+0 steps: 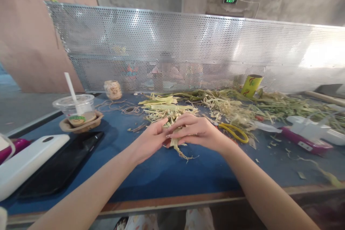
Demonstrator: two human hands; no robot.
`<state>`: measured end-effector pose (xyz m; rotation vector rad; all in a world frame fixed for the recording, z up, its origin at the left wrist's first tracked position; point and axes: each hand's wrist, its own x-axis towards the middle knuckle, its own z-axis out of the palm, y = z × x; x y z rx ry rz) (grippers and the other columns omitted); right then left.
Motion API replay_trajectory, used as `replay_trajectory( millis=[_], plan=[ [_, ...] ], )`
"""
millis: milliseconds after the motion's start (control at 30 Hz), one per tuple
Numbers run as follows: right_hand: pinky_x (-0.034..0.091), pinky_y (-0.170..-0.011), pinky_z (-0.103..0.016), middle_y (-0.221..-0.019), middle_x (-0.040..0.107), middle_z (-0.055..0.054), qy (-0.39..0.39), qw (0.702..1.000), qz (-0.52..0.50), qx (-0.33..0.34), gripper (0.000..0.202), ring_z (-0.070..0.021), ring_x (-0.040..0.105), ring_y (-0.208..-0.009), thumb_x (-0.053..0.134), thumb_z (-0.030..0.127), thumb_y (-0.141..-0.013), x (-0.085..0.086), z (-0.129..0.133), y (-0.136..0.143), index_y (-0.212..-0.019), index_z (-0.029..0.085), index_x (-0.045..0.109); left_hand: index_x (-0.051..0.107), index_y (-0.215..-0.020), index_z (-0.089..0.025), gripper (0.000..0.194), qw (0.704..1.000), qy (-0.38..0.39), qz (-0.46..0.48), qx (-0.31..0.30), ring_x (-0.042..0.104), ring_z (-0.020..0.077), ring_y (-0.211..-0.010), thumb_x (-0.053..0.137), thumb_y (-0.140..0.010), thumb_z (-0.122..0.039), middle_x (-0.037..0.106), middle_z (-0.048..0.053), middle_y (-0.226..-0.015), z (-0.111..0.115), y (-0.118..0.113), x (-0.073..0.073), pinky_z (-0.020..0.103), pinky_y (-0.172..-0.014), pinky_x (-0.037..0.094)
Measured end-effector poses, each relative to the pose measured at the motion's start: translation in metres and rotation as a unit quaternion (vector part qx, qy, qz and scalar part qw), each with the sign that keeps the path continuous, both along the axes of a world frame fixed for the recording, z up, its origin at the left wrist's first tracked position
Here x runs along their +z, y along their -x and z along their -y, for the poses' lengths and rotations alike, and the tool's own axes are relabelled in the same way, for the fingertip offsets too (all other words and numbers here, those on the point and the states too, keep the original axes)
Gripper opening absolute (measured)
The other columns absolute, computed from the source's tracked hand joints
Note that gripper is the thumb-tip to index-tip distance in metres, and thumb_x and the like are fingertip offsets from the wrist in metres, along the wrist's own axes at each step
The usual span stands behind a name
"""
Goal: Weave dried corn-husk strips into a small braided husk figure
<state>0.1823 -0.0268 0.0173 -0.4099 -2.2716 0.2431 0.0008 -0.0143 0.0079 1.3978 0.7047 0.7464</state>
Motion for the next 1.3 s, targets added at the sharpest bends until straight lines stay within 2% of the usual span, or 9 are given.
replay_trajectory(
  millis=[67,133,267,433,567,633,933,1133,1300],
  plan=[
    [0.046,-0.088,-0.034,-0.102,0.069,-0.007,0.010,1.000,0.007,0.009,0.018,-0.0156,0.060,-0.092,0.060,0.016,-0.082,0.0001,-0.0007,-0.0019,-0.097,0.020,0.069,0.054,-0.102,-0.014,0.041,0.999,0.003,0.006,-0.035,0.041,0.0098,-0.061,0.067,-0.071,-0.037,0.050,-0.002,-0.066,0.0022,-0.0002,0.0028,0.025,-0.058,0.032],
    [0.046,-0.087,-0.035,-0.100,0.069,-0.007,0.020,1.000,0.009,0.011,0.018,-0.0156,0.060,-0.090,0.059,0.016,-0.083,-0.0002,-0.0010,-0.0028,-0.097,0.020,0.070,0.055,-0.088,-0.015,0.032,0.999,0.008,0.007,-0.049,0.039,0.0090,-0.060,0.068,-0.071,-0.038,0.051,-0.002,-0.067,0.0033,-0.0005,0.0042,0.025,-0.057,0.030],
    [0.047,-0.087,-0.035,-0.101,0.068,-0.007,0.044,0.999,0.011,0.001,0.020,-0.0158,0.060,-0.092,0.057,0.019,-0.084,-0.0014,-0.0002,-0.0028,-0.100,0.022,0.069,0.054,-0.082,-0.014,0.031,0.998,0.008,0.014,-0.060,0.039,0.0083,-0.059,0.067,-0.072,-0.041,0.051,-0.002,-0.067,0.0025,-0.0014,0.0046,0.024,-0.056,0.029],
    [0.050,-0.077,-0.028,-0.089,0.065,-0.006,0.060,0.998,-0.018,-0.021,0.018,-0.0139,0.059,-0.084,0.061,0.016,-0.081,-0.0034,0.0003,-0.0024,-0.095,0.021,0.071,0.055,-0.101,-0.012,0.039,0.998,0.021,0.019,-0.059,0.038,0.0081,-0.058,0.067,-0.073,-0.037,0.048,-0.003,-0.066,0.0022,-0.0016,0.0044,0.025,-0.055,0.030],
    [0.050,-0.071,-0.026,-0.083,0.062,-0.005,0.059,0.997,-0.025,-0.045,0.012,-0.0130,0.058,-0.078,0.065,0.016,-0.078,-0.0024,0.0013,-0.0021,-0.088,0.019,0.071,0.033,-0.132,-0.007,0.079,0.999,0.050,0.011,0.000,0.041,0.0094,-0.060,0.071,-0.069,-0.036,0.051,-0.002,-0.069,0.0025,-0.0010,0.0031,0.026,-0.058,0.031],
    [0.049,-0.072,-0.027,-0.082,0.061,-0.005,0.039,0.997,-0.005,-0.070,0.009,-0.0133,0.057,-0.078,0.064,0.015,-0.078,-0.0010,0.0026,-0.0018,-0.084,0.019,0.070,0.023,-0.138,-0.006,0.088,0.999,0.043,0.004,0.020,0.042,0.0098,-0.059,0.070,-0.070,-0.034,0.052,-0.001,-0.070,0.0016,-0.0004,0.0017,0.027,-0.059,0.032],
    [0.045,-0.080,-0.033,-0.081,0.061,-0.005,-0.027,0.989,0.054,-0.134,0.007,-0.0169,0.054,-0.085,0.058,0.014,-0.082,-0.0020,0.0032,-0.0014,-0.077,0.019,0.062,0.011,-0.143,-0.004,0.084,0.991,-0.059,-0.086,0.079,0.045,0.0124,-0.060,0.057,-0.080,-0.034,0.051,-0.005,-0.057,-0.0031,0.0034,-0.0011,0.028,-0.060,0.032],
    [0.044,-0.079,-0.034,-0.078,0.059,-0.005,-0.054,0.985,0.050,-0.159,0.012,-0.0169,0.052,-0.082,0.053,0.011,-0.083,-0.0024,0.0035,-0.0003,-0.074,0.019,0.056,0.013,-0.143,-0.009,0.085,0.992,-0.074,-0.071,0.077,0.049,0.0116,-0.060,0.061,-0.075,-0.022,0.055,-0.006,-0.058,-0.0009,0.0023,0.0007,0.026,-0.059,0.035],
    [0.044,-0.077,-0.031,-0.084,0.056,-0.005,-0.056,0.980,0.095,-0.165,0.016,-0.0167,0.048,-0.085,0.050,0.009,-0.084,-0.0036,0.0038,-0.0026,-0.073,0.018,0.056,0.012,-0.142,-0.011,0.092,0.997,-0.059,-0.020,0.035,0.059,0.0142,-0.084,0.064,-0.066,-0.010,0.066,-0.001,-0.078,-0.0021,0.0020,-0.0037,0.025,-0.075,0.041]
  ],
)
